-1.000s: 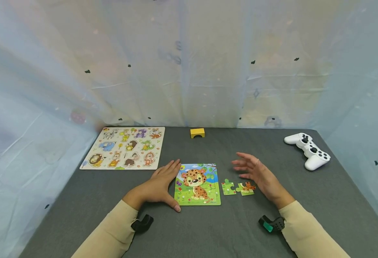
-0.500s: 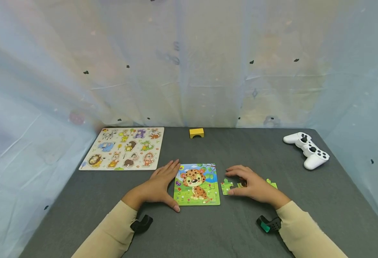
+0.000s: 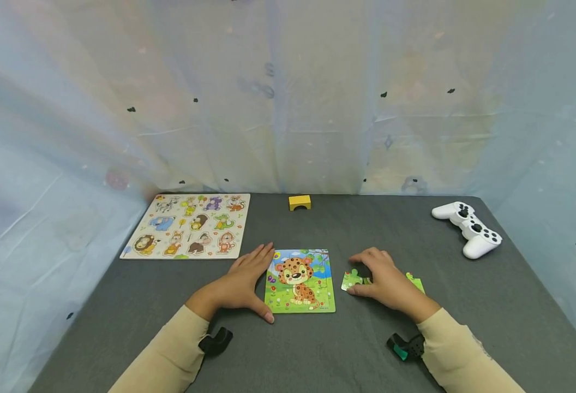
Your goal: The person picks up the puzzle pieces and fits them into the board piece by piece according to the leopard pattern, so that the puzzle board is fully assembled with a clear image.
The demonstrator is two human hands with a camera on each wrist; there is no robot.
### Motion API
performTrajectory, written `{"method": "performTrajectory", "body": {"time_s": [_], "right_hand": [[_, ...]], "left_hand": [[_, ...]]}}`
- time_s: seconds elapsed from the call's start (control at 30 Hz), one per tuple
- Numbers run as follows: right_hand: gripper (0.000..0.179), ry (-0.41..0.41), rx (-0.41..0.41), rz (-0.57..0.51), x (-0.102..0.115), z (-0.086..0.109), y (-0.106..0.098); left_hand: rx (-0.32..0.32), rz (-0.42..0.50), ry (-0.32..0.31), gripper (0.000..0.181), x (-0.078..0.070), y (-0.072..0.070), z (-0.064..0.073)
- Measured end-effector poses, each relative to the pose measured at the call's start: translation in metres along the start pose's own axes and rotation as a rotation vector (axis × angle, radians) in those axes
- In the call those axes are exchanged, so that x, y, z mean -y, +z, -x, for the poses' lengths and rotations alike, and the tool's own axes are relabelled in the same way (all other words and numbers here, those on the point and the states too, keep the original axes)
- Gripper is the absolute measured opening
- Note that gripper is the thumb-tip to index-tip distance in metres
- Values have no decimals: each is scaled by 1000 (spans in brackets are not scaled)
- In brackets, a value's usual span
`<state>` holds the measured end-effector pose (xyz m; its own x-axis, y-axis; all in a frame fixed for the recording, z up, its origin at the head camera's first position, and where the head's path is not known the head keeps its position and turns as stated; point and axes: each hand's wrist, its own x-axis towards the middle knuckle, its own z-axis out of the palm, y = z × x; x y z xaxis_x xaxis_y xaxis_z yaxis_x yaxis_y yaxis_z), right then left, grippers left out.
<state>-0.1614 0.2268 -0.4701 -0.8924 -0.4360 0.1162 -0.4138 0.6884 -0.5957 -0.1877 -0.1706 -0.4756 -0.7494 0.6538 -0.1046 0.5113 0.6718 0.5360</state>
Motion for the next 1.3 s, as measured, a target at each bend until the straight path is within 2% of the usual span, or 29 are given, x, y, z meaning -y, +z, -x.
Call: {"method": "performTrajectory", "body": {"time_s": [0.1, 0.3, 0.6, 0.97, 1.3], "right_hand": [[50, 59, -9, 32, 2, 1, -1], [30, -1, 12, -52, 2, 1, 0], [32, -64, 10, -113, 6, -2, 5], [31, -65, -67, -195, 18, -2, 9], [31, -128, -85, -328, 30, -4, 19]], "left_hand": [[2, -4, -4, 153, 0, 0, 0], [2, -1, -6, 153, -1, -1, 0], [3, 6, -5, 153, -3, -2, 1], [2, 4, -7, 153, -2, -1, 0], [0, -5, -11, 153, -2, -1, 0]]}}
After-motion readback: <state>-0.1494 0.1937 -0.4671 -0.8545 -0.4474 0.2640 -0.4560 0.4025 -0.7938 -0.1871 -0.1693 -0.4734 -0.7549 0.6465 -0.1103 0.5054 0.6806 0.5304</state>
